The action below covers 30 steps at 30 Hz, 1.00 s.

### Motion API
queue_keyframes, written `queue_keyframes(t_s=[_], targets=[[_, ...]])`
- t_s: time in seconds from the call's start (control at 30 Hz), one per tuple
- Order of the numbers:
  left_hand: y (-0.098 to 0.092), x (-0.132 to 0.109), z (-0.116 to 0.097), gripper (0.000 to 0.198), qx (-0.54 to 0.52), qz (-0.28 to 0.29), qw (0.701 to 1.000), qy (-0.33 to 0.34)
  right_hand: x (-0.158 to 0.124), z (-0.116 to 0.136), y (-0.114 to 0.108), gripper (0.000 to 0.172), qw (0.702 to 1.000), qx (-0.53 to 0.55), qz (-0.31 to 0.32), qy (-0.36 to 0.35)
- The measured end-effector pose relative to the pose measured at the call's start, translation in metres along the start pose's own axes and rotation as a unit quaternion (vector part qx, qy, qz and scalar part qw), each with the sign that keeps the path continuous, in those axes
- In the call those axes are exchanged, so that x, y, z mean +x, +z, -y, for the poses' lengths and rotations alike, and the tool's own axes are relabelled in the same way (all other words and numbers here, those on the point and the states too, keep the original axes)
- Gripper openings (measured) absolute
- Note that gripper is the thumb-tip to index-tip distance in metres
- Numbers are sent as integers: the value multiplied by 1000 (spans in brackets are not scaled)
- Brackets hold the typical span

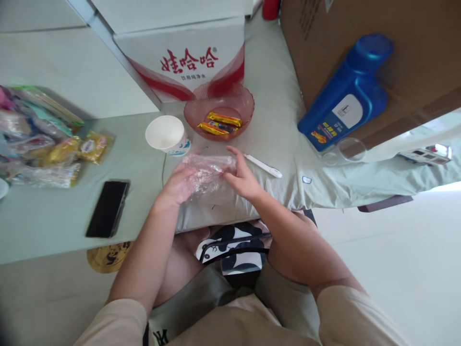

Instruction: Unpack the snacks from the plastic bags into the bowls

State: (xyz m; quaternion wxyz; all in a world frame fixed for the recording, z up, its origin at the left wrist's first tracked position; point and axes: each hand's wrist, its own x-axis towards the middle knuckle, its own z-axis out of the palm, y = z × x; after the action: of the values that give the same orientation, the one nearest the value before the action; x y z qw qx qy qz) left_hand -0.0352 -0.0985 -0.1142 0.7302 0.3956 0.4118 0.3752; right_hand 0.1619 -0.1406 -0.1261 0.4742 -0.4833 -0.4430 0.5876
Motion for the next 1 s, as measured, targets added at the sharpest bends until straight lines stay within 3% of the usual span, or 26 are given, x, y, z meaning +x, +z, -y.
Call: queue_keyframes(t_s=[0.1, 0.27, 0.43, 0.53, 0.67, 0.8, 0.9, 1.0], targets=[[1, 0, -2, 42, 35, 19, 996, -83, 1, 4, -2, 75, 1000, 27, -8, -2], [2, 0, -4, 26, 63, -109, 991, -42, 5, 4, -8, 32, 996, -40, 73, 40], [2, 0, -5, 32, 84, -115, 989, -45, 3, 1, -6, 32, 1000, -3, 10, 27], [2, -1, -6, 42, 96, -115, 987, -53, 4, -1, -3, 37, 999, 5, 21, 47], [-2, -3, -8, 51, 97, -65, 992, -53, 9, -3, -1, 28, 999, 6, -29, 17], [-6, -4, -9, 41, 56, -49, 997, -11, 12, -1, -3, 21, 994, 80, -78, -8], [-6, -4, -13, 34, 2, -33, 999, 26, 11, 4, -7, 19, 987, 142, -73, -13], [-5, -4, -16, 27, -17, -14, 999, 33, 9, 7, -11, 34, 987, 152, -39, -21]])
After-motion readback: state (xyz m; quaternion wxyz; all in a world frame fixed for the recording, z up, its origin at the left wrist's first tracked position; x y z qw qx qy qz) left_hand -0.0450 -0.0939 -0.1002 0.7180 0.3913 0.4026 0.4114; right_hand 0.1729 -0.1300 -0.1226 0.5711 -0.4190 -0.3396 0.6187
